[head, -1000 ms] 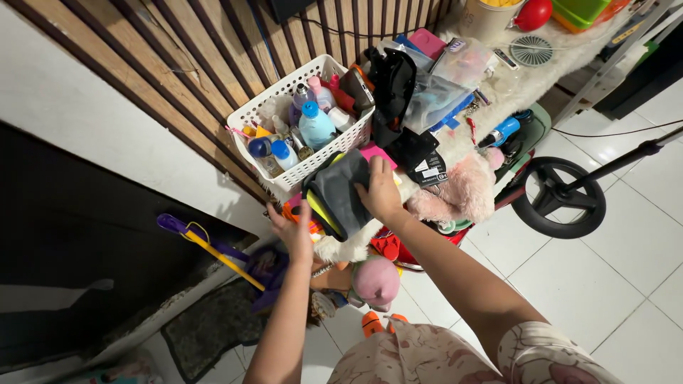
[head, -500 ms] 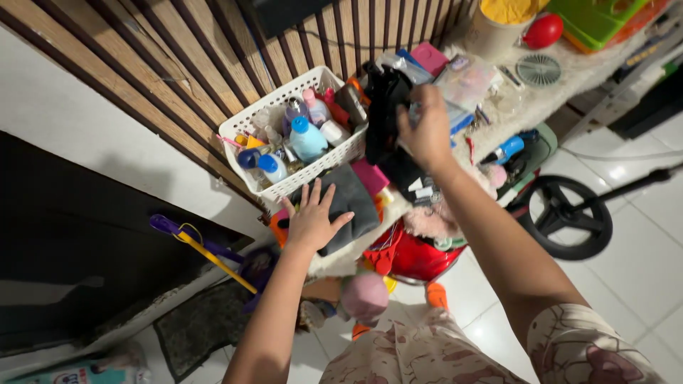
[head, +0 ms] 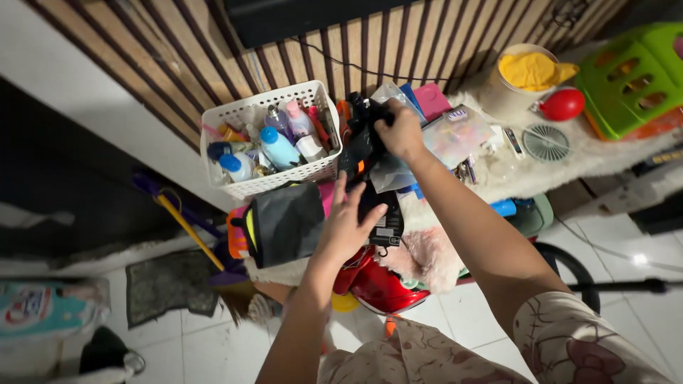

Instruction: The person sweeps the floor with a broom and dustpan, then organizes various items on a cluttered shelf. They handle a black pouch, a plastic bag, a pink box, a red ball, and a green container, arranging them neatly on the surface.

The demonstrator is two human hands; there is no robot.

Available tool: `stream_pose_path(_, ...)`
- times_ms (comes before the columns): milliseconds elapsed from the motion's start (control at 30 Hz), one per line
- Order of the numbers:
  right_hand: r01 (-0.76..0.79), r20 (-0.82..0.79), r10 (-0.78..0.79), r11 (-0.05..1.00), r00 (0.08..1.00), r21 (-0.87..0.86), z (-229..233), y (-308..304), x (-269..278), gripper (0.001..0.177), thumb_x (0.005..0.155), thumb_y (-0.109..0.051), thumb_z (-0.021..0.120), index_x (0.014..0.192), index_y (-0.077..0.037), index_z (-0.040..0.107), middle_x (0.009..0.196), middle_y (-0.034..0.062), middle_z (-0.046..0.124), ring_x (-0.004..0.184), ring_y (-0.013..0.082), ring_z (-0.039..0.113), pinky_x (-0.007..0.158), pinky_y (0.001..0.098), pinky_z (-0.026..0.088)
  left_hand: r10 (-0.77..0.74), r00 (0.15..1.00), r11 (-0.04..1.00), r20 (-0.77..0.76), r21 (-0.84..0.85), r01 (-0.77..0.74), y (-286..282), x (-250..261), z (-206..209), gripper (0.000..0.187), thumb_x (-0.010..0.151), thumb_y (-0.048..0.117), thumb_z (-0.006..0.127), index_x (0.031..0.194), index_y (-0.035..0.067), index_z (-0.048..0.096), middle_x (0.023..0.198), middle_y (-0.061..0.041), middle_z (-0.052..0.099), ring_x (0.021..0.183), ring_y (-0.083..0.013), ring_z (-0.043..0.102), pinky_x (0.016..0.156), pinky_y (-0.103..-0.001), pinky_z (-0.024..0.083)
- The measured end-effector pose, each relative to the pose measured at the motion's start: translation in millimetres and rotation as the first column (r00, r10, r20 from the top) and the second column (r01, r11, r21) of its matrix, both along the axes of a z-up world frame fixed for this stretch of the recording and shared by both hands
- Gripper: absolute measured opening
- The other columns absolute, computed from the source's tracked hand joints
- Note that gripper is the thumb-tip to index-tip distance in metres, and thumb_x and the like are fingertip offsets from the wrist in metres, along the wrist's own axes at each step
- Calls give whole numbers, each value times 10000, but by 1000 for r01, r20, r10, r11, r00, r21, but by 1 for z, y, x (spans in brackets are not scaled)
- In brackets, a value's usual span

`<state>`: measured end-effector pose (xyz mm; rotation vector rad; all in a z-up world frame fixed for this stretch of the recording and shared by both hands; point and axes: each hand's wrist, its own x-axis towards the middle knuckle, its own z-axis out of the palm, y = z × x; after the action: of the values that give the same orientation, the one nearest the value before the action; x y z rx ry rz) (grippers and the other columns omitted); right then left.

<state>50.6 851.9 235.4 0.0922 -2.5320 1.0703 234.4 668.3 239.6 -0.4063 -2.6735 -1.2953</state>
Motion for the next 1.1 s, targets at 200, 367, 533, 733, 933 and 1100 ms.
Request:
stream_pose_path(200,-97,-246,16,942,969,-322,0,20,-20,364,916,-92,652,1253,45,640,1096,242,753,1063,296,753,922,373,569,137,988,965,-73,236,-116,-8,9,-6,661,985,353,734,1489,43,438,1535,-243,467,1418,-406,507,1176,-436,430)
stream_pose_path(367,-356,-307,182,404,934,-843,36,35,-7,403,1011,-10,597,1413,10,573,1290,177,679,1160,313,673,1013,436,559,49,991,851,121,514,-105,-3,9,9,860,957,334,721,1598,124,188,1626,-240,289,1441,-356,454,1090,-463,502)
stream_pose_path(533,-281,-265,381,-14,886,-960,87,28,77,525,979,24,497,1497,-51,458,1373,153,614,1224,293,665,1025,444,616,-260,948,368,181,927,-76,16,4,21,1304,757,257,871,1619,348,-104,1640,-126,54,1187,-279,470,994,-565,502)
stream_pose_path(733,-135,-82,608,42,790,-990,74,5,172,571,965,-62,544,1527,-76,449,1321,161,634,961,301,671,765,396,552,-391,920,52,7,999,15,39,18,6,1436,754,371,919,1690,360,-169,1658,-182,273,1372,-327,474,1113,-507,466)
stream_pose_path(933,91,85,746,33,661,-995,21,-5,220,339,1045,-162,575,1355,-29,539,1207,112,684,1035,178,697,890,341,576,-306,952,201,-17,976,81,25,43,10,1006,895,101,816,1688,197,206,1533,-108,457,1377,-226,506,1155,-370,433)
stream_pose_path(1100,-293,219,779,457,588,-840,9,19,208,300,1049,-144,665,1271,47,731,1139,118,738,1000,113,653,919,278,542,-204,967,61,150,988,-141,33,50,13,456,974,38,693,1392,35,510,1323,-122,624,1215,-206,609,1048,-332,505)
